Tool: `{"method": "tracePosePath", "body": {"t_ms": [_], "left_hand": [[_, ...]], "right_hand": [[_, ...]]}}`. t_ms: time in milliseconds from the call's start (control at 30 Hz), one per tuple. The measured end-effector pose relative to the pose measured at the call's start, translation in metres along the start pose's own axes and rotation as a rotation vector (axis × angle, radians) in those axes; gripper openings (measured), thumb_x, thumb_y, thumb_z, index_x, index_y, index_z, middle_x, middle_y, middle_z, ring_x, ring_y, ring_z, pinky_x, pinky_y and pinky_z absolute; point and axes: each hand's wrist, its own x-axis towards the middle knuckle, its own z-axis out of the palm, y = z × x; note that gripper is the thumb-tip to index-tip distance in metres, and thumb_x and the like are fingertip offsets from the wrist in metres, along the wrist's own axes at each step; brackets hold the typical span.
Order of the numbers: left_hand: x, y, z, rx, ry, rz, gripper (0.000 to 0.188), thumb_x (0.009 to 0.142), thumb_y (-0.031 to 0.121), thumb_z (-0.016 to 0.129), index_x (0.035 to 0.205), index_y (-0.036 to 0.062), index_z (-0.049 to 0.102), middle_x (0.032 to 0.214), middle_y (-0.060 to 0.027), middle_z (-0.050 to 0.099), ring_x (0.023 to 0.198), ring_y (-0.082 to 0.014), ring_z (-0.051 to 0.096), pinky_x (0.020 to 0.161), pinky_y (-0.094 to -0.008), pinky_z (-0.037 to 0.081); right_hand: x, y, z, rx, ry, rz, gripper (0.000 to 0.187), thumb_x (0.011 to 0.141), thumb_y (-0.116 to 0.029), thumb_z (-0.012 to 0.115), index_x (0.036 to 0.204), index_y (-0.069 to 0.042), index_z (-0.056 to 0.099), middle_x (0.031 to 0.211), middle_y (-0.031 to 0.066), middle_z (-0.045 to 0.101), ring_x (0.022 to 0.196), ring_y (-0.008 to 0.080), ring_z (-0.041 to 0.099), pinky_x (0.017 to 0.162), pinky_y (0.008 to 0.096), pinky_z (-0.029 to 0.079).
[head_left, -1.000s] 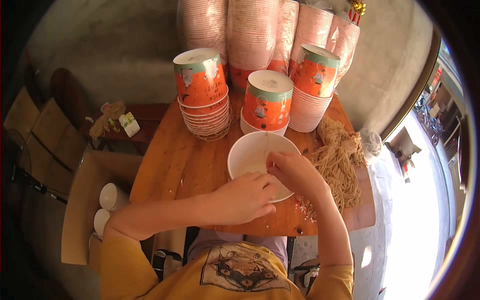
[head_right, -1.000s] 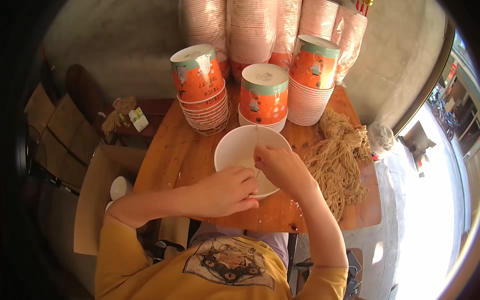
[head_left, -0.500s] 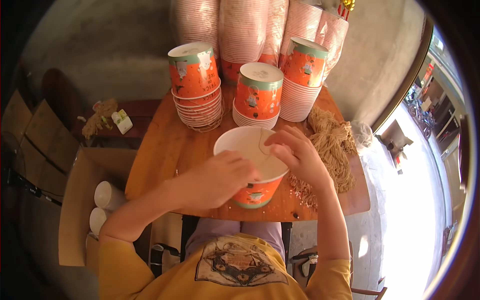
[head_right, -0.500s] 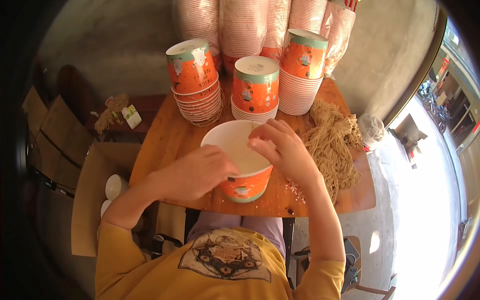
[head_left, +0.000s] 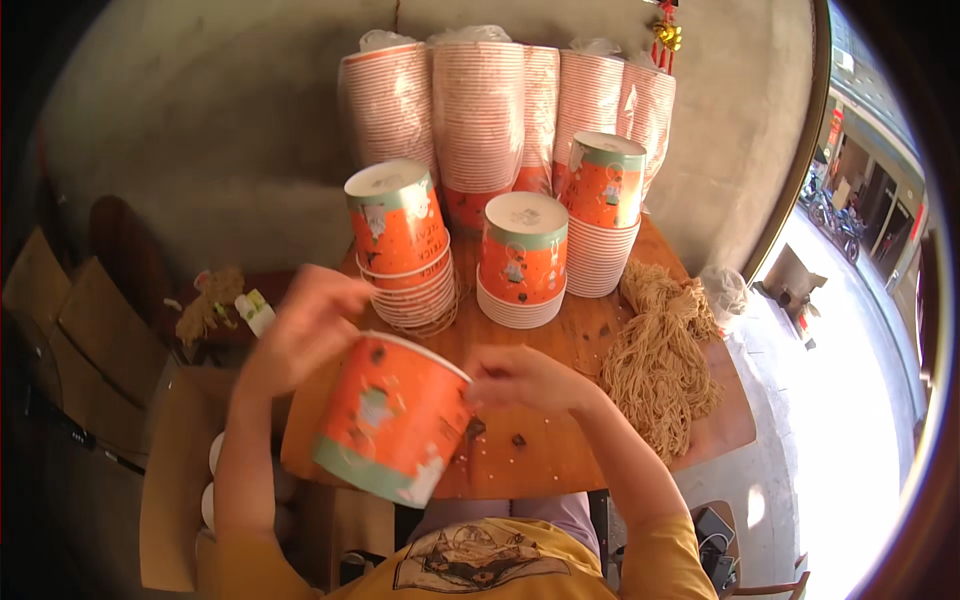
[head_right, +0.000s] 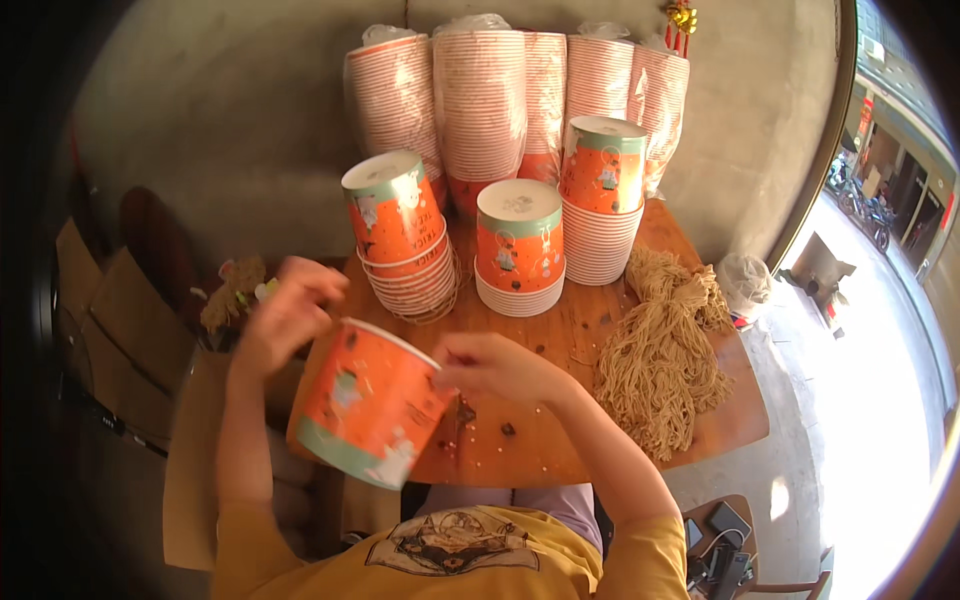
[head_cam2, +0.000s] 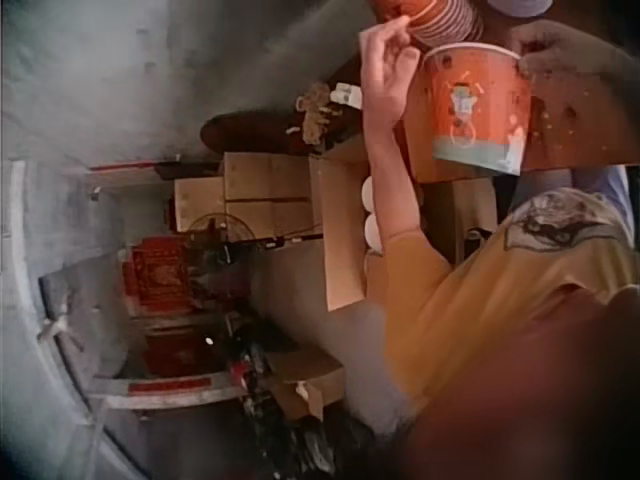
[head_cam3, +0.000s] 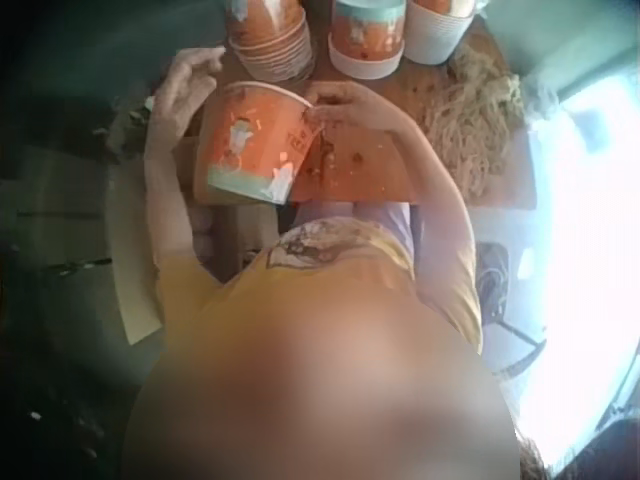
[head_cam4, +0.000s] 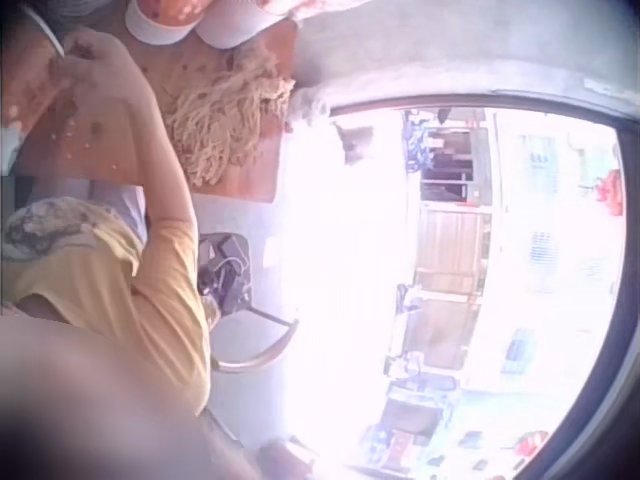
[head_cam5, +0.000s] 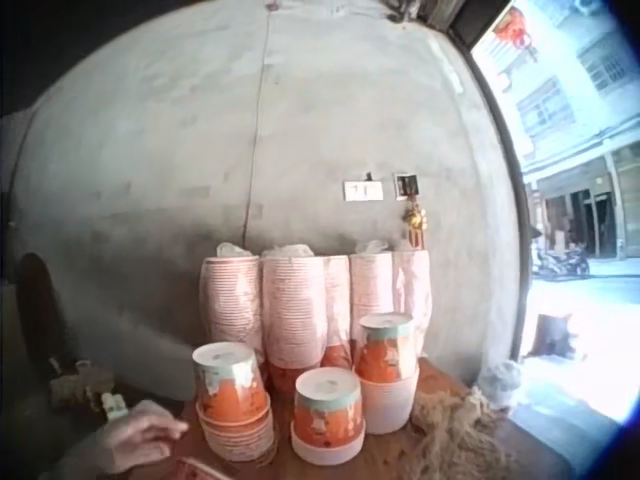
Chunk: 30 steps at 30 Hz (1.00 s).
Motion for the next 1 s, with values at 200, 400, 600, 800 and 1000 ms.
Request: {"method": "tracePosePath", "body": {"t_ms": [200, 400, 600, 800, 1000], "left_hand": [[-0.059, -0.029, -0.071, -0.369, 0.947, -0.079, 0.031, 0.101, 0.014, 0.052, 0.129, 0.0025, 0.056, 0.106, -0.0049, 0.059, 0.101, -0.0153, 0.057, 0.094, -0.0326, 0.046], [-0.110, -0.065, -0.015, -0.547, 0.874, -0.392, 0.022, 0.098, 0.012, 0.054, 0.118, 0.0045, 0.059, 0.091, -0.0027, 0.059, 0.083, -0.0133, 0.057, 0.082, -0.0298, 0.048], [-0.133, -0.096, 0.061, -0.706, 0.781, -0.610, 0.016, 0.099, 0.012, 0.054, 0.112, 0.0047, 0.061, 0.090, -0.0029, 0.062, 0.084, -0.0119, 0.059, 0.080, -0.0273, 0.049], [-0.127, -0.088, 0.110, -0.682, 0.576, -0.685, 0.015, 0.100, 0.011, 0.053, 0.111, 0.0046, 0.061, 0.092, -0.0014, 0.062, 0.085, -0.0092, 0.058, 0.079, -0.0252, 0.047], [-0.122, -0.085, 0.133, -0.685, 0.486, -0.689, 0.016, 0.100, 0.009, 0.052, 0.112, 0.0043, 0.061, 0.091, -0.0011, 0.061, 0.085, -0.0091, 0.057, 0.081, -0.0238, 0.046]], "right_hand": [[0.139, -0.024, -0.035, 0.535, 0.132, -0.269, 0.019, 0.099, -0.027, 0.060, 0.106, -0.011, 0.054, 0.074, -0.0010, 0.061, 0.063, 0.0085, 0.057, 0.063, 0.0230, 0.048], [0.223, 0.013, -0.088, 0.910, 0.474, -0.239, 0.015, 0.097, -0.025, 0.062, 0.093, -0.010, 0.061, 0.077, -0.0027, 0.061, 0.067, 0.0092, 0.057, 0.067, 0.0275, 0.053], [0.214, 0.118, -0.069, 1.105, 0.476, -0.092, 0.018, 0.098, -0.028, 0.060, 0.087, -0.014, 0.059, 0.069, -0.0061, 0.059, 0.061, 0.0078, 0.058, 0.063, 0.0255, 0.054], [0.180, 0.124, -0.051, 0.668, 0.588, 0.114, 0.024, 0.096, -0.031, 0.063, 0.093, -0.008, 0.058, 0.079, -0.0005, 0.064, 0.064, 0.0112, 0.060, 0.063, 0.0281, 0.055], [0.101, 0.051, -0.071, -1.076, 0.985, -0.367, 0.021, 0.086, -0.016, 0.066, 0.103, -0.008, 0.058, 0.098, 0.0096, 0.063, 0.086, 0.0311, 0.061, 0.074, 0.0392, 0.053]]}}
